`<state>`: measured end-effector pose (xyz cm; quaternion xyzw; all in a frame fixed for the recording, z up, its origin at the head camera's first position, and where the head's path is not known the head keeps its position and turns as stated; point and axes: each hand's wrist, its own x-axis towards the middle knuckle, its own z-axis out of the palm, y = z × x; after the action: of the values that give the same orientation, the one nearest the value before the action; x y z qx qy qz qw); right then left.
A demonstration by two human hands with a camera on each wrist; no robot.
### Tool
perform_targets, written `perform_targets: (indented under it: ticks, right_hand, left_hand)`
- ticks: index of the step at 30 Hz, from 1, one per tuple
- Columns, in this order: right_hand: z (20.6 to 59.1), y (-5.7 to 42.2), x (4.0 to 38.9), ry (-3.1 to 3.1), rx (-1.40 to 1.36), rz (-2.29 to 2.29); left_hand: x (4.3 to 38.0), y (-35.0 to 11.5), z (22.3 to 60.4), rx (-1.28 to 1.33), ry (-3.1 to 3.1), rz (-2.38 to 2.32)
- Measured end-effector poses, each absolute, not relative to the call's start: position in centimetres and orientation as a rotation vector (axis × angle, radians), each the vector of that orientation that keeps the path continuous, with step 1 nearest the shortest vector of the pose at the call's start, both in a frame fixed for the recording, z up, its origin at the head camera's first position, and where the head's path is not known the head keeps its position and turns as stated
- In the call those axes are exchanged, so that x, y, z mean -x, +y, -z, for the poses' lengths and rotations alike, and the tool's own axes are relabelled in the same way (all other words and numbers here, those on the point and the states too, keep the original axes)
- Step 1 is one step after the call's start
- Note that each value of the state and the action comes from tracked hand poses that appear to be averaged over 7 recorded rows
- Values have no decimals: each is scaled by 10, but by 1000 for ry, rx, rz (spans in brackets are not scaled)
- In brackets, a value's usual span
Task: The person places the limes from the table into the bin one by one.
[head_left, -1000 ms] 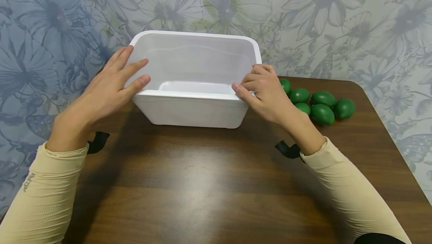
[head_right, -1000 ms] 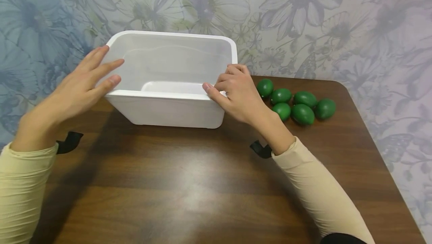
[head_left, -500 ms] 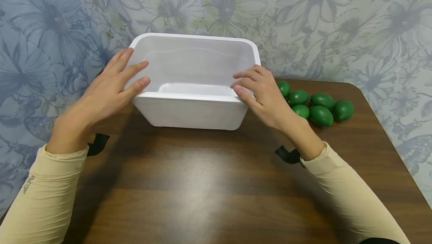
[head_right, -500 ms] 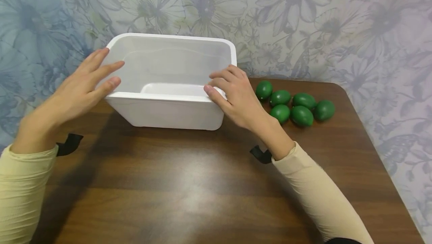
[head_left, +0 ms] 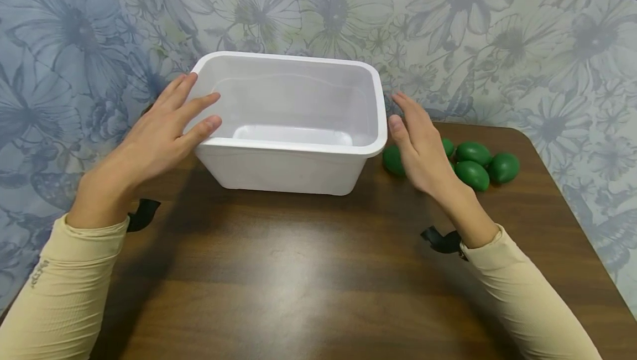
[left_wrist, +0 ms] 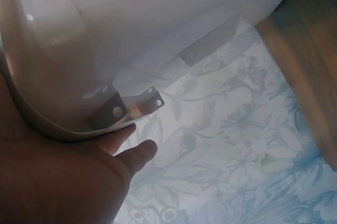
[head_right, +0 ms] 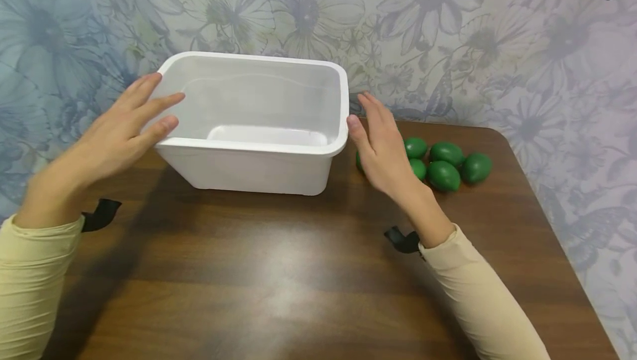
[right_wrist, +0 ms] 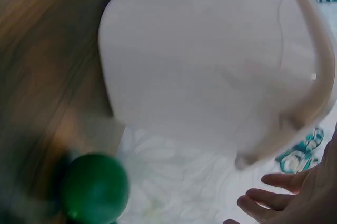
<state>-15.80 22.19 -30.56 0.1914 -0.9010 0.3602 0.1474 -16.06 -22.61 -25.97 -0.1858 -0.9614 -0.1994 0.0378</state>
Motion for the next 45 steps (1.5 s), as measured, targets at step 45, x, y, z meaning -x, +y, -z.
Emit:
perform_targets:
  ticks: [45]
  right_hand:
    - [363, 403, 156, -2691, 214, -904]
  left_hand:
    - [165, -222, 264, 544, -2924, 649]
